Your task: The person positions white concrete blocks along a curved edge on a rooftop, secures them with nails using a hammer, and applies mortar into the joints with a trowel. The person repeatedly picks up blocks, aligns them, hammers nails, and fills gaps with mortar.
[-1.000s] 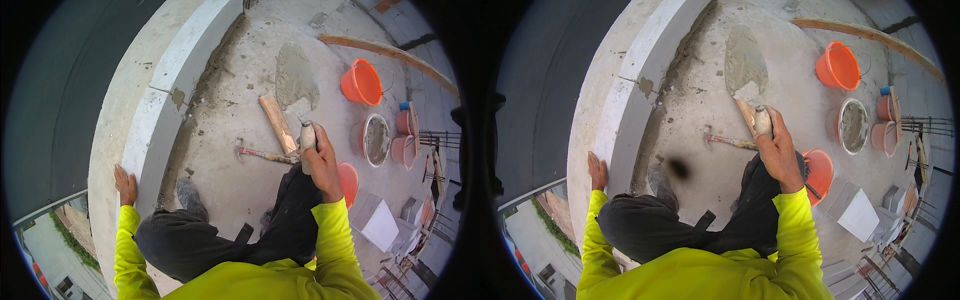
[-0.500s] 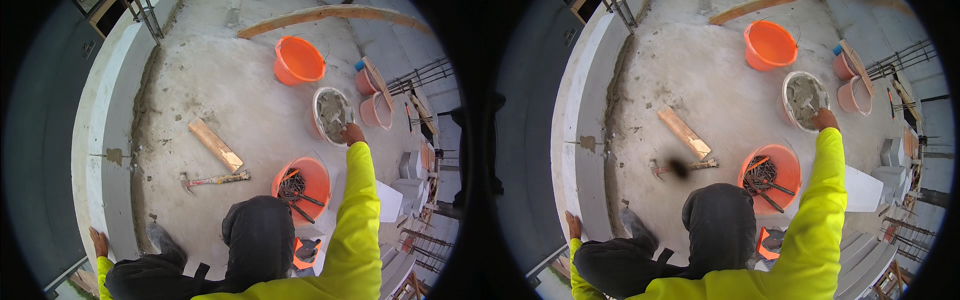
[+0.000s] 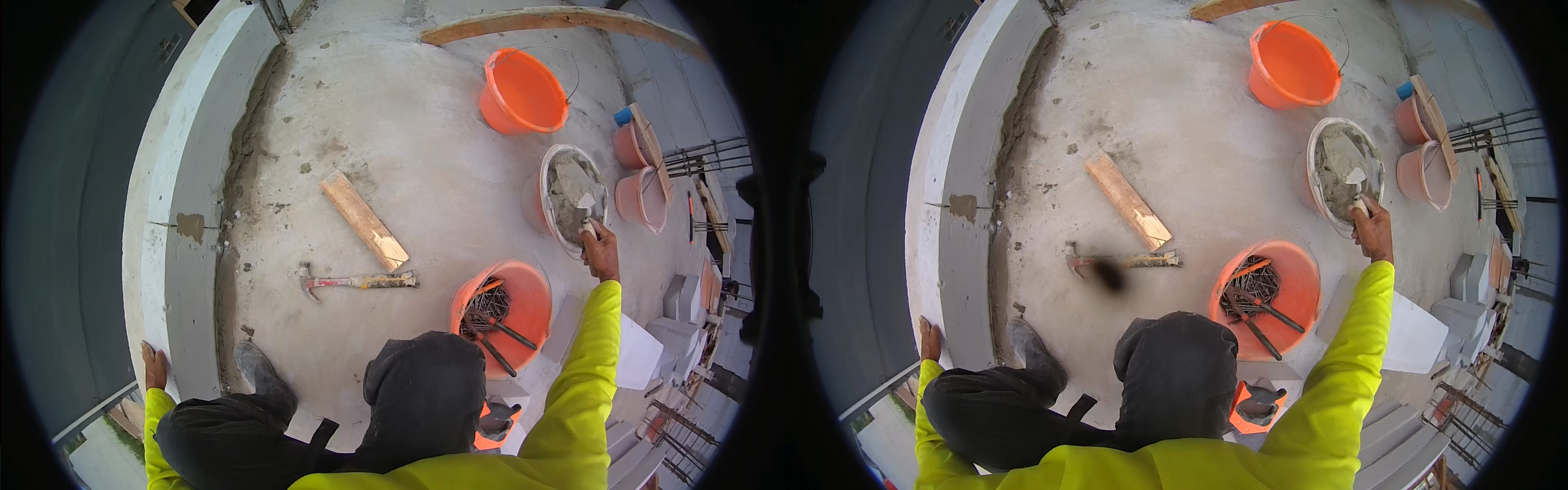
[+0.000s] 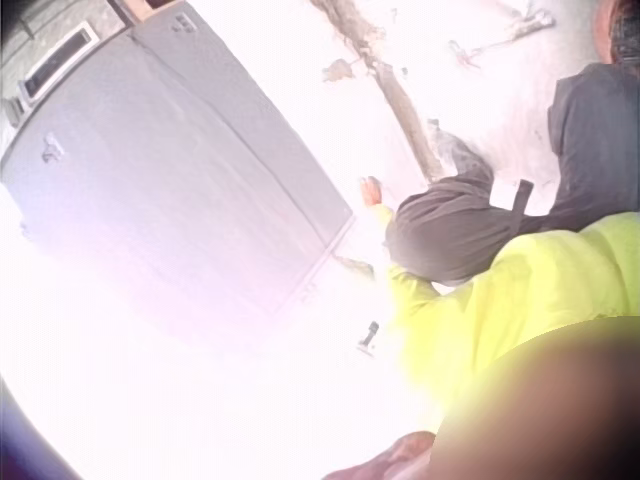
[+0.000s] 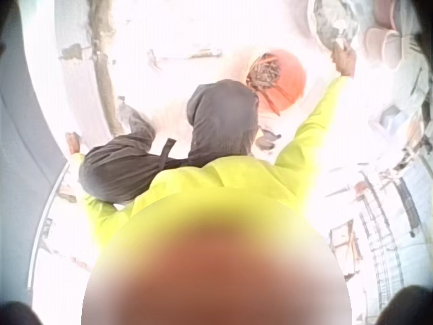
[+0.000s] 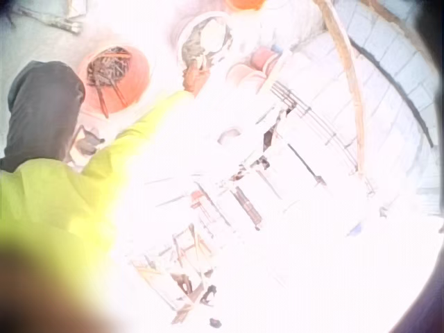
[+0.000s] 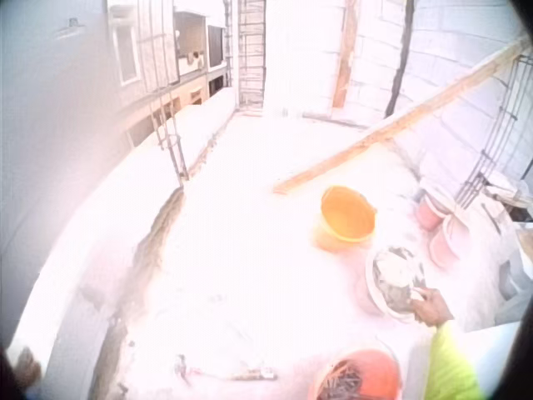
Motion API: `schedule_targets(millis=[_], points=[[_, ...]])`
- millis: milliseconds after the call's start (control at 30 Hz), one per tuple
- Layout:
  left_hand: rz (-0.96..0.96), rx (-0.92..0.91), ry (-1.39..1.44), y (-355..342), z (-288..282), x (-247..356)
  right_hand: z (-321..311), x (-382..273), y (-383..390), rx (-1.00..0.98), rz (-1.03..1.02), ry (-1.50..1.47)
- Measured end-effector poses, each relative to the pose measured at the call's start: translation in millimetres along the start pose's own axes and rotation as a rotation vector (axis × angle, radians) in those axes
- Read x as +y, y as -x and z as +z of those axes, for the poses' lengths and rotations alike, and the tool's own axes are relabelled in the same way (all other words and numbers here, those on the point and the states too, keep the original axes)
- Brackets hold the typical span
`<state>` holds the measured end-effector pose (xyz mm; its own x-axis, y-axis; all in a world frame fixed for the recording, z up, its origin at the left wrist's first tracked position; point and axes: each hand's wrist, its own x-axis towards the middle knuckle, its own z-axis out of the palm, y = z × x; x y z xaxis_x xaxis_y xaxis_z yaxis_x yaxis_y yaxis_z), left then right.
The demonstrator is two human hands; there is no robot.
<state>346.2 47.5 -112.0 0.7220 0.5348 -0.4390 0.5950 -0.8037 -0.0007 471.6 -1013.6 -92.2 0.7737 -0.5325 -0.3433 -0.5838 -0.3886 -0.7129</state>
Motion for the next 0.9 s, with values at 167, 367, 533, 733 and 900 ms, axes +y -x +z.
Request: schedule_targets(millis=[167,367,533,733,900], points=[[0.041,0.075,0.095,22,3,23,18,-65,41,-0.184,-0.24,0.046],[-0.055,0.086,0.145,39,3,54,157,-209,71,-0.792,-0.539,0.155],[-0.066,0.097,0.229,45,5,64,332,-264,121,-1.144,-0.579,0.323],[-0.069,0.12,0.24,50,8,66,498,-213,215,-0.88,-0.591,0.254],[-0.041,0.128,0.246,54,6,68,578,-190,283,-0.702,-0.432,0.149]])
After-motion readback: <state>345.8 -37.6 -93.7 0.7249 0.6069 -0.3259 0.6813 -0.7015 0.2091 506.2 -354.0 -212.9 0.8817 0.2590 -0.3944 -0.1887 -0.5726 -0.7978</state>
